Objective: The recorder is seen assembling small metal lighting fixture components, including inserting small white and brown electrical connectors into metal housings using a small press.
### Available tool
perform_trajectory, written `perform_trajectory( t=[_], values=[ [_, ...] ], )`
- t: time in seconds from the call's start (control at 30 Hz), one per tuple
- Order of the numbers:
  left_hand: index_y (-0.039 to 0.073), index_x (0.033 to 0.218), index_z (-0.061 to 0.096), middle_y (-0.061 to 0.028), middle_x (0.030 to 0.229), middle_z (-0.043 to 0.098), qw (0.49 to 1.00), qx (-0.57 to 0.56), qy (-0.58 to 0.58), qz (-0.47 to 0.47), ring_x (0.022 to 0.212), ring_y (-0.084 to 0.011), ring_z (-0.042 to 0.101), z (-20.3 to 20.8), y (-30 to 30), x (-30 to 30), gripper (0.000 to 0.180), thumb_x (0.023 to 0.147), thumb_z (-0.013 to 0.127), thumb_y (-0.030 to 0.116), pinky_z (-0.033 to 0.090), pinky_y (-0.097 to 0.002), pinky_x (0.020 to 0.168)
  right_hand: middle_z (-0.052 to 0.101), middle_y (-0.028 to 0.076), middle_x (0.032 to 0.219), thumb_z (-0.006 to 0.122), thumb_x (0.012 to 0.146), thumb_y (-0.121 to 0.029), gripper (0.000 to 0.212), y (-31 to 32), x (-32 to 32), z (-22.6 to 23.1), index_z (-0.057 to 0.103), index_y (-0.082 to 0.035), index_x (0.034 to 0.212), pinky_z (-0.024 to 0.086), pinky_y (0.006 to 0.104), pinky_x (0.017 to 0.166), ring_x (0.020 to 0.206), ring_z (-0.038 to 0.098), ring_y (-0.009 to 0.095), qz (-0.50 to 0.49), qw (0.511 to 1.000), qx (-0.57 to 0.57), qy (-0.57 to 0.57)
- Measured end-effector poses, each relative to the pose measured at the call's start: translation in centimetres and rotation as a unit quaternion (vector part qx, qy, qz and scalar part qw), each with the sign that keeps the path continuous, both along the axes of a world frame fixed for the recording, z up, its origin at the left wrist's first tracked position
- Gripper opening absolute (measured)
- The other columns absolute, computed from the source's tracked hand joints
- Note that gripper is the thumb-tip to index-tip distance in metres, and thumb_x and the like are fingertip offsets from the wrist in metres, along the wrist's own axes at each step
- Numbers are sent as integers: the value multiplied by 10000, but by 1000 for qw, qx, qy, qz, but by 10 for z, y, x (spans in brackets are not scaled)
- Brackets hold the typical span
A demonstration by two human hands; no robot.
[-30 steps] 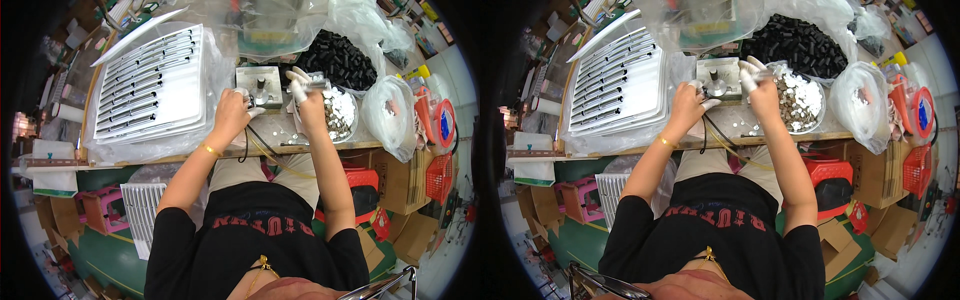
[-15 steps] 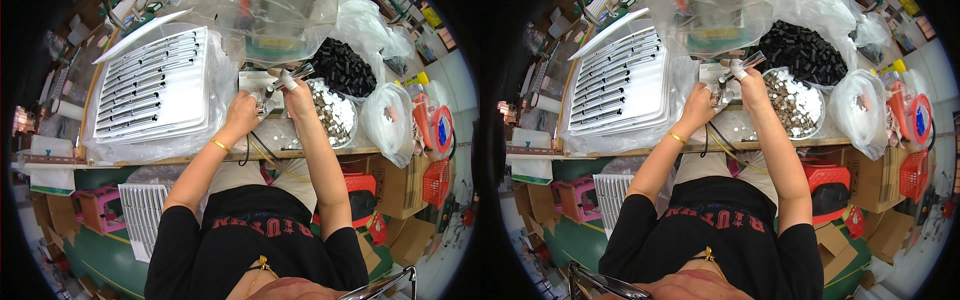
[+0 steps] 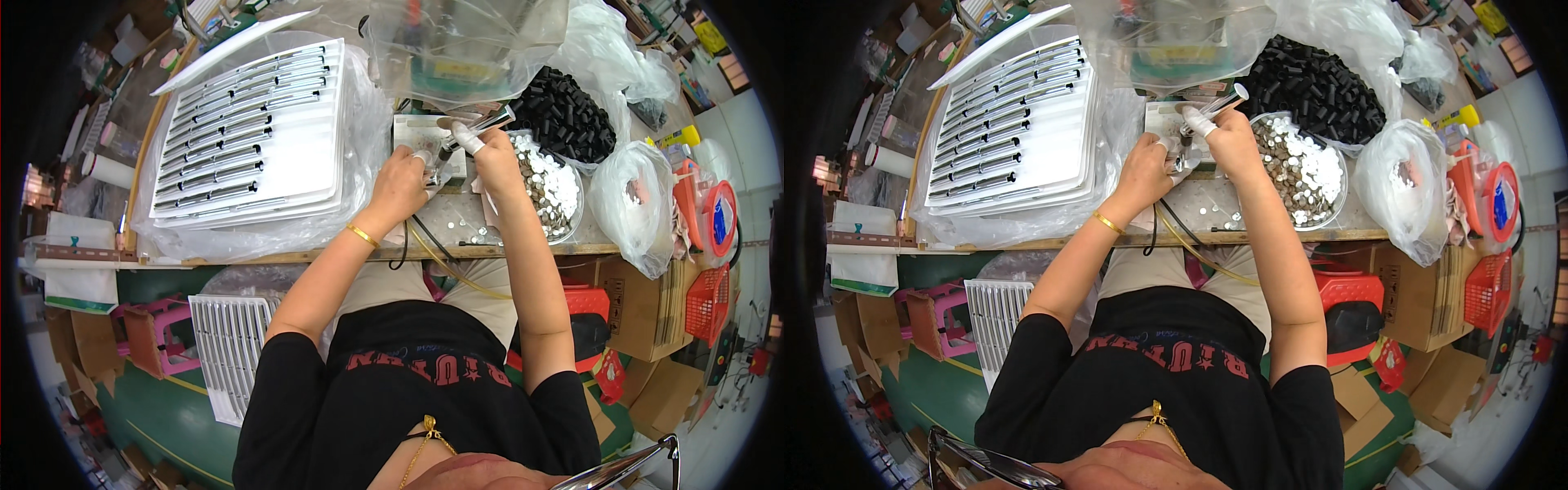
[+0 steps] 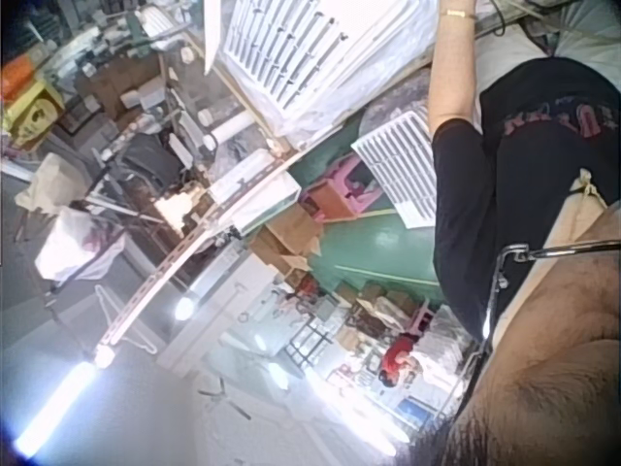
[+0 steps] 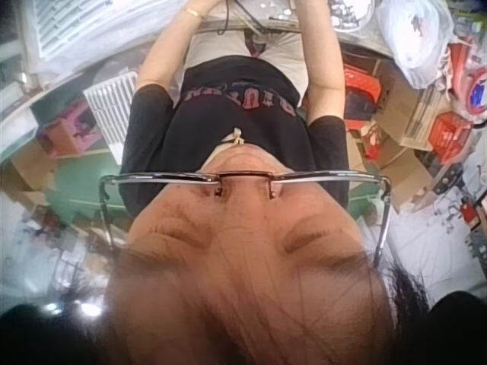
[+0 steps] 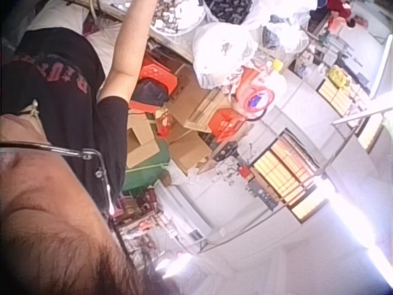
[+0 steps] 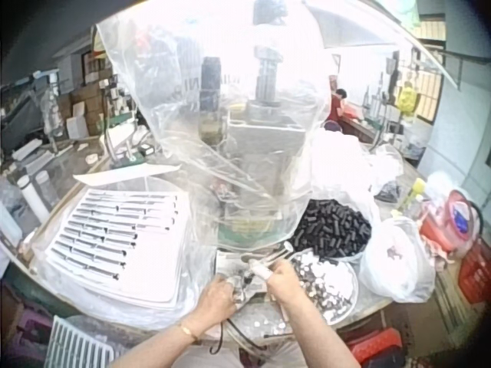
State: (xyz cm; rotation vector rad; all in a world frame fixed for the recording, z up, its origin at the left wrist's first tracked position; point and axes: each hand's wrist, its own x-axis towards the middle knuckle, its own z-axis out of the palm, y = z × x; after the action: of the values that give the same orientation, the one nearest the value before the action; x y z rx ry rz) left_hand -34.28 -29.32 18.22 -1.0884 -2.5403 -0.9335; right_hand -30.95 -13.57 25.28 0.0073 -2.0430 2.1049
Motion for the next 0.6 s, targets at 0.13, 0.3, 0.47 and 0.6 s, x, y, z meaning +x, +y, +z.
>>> perform_trajectory(
  t=[0.13, 0.3, 0.47, 0.6],
  values=[
    [-25, 800, 605, -169, 798, 614, 1000, 18, 8, 0, 899, -326, 537, -6, 1, -2, 275, 657, 765, 148, 479, -420, 756, 653, 87, 1052, 605, 891, -226, 325, 7, 2, 1, 643, 36, 1080, 415, 281, 873, 951, 578, 152, 3, 999, -26, -25],
    [-16, 824, 603, -160, 827, 617, 1000, 19, 1, -6, 897, -323, 538, -3, 1, -1, 290, 657, 771, 151, 478, -419, 757, 649, 98, 1060, 600, 895, -217, 328, 7, 9, 0, 633, 43, 1091, 430, 277, 853, 958, 581, 162, -3, 999, 31, -27],
    [-11, 848, 602, -148, 829, 583, 1000, 10, 5, 14, 898, -322, 532, -4, -2, -5, 303, 657, 776, 147, 473, -423, 765, 633, 105, 1106, 626, 881, -179, 338, 6, 25, 0, 587, 22, 1150, 429, 272, 874, 995, 572, 145, -62, 997, 20, 44],
    [3, 823, 574, -162, 781, 573, 996, 67, 54, 5, 809, -348, 518, 11, 0, 1, 260, 627, 738, 52, 463, -432, 730, 625, 122, 1125, 595, 899, -137, 370, 19, 32, -12, 522, 37, 1218, 425, 279, 911, 1047, 566, 157, -87, 995, -2, 48]
  ],
)
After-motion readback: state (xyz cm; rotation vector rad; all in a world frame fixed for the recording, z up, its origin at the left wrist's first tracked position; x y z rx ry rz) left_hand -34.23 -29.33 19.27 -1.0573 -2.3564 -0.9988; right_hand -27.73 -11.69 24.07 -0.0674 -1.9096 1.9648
